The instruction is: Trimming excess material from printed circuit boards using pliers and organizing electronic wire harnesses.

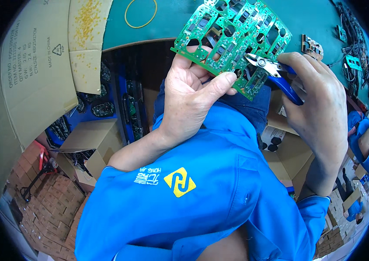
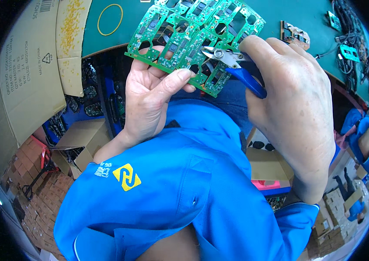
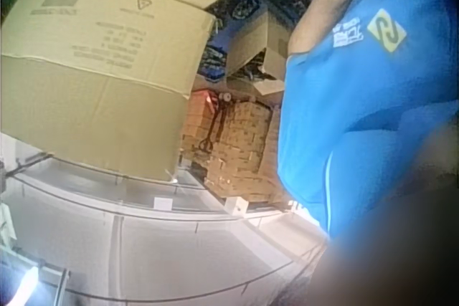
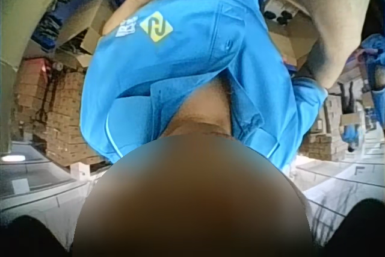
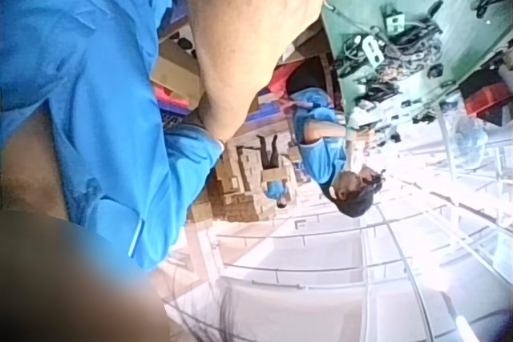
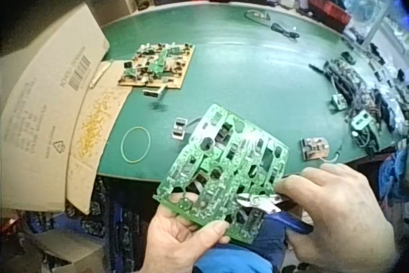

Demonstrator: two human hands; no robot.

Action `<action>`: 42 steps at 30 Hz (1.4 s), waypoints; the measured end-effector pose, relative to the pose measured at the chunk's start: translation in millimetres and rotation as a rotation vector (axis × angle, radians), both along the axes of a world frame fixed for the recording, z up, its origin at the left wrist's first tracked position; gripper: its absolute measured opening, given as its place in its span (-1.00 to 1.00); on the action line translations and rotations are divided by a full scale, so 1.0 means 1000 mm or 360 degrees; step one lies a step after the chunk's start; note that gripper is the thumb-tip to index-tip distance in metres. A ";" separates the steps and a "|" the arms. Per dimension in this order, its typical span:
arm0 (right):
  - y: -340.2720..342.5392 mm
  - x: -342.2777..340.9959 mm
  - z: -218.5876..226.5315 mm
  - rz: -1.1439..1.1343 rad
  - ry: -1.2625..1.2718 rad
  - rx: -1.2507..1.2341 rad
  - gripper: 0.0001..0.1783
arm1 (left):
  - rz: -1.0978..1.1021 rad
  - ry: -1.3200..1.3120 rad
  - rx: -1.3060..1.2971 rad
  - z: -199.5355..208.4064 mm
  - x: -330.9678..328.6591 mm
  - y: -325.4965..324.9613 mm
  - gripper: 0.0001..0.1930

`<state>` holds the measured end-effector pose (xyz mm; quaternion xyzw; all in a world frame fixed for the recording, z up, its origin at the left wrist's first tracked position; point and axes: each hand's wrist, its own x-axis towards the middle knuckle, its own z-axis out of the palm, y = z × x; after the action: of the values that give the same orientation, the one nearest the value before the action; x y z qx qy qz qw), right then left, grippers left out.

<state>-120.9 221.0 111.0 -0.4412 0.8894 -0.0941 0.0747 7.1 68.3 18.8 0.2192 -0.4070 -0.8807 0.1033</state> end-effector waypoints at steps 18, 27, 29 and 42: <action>0.004 0.002 -0.001 -0.0058 -0.0051 -0.0105 -0.48 | -0.0047 0.0005 -0.0023 0.000 -0.001 -0.002 -0.50; 0.002 0.002 -0.001 0.0001 0.0047 -0.0026 -0.49 | -0.0040 -0.0016 -0.0057 0.003 -0.001 -0.001 -0.51; 0.002 0.002 -0.001 -0.0008 0.0054 -0.0024 -0.49 | -0.0032 -0.0016 -0.0059 0.004 -0.002 -0.001 -0.51; 0.004 0.003 -0.003 -0.0011 -0.0061 -0.0029 -0.48 | -0.0068 -0.0039 -0.0093 0.002 -0.002 -0.003 -0.50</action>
<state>-117.9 225.2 108.0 -0.4368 0.8884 -0.1110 0.0873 4.9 65.6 20.4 0.2182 -0.4383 -0.8677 0.0856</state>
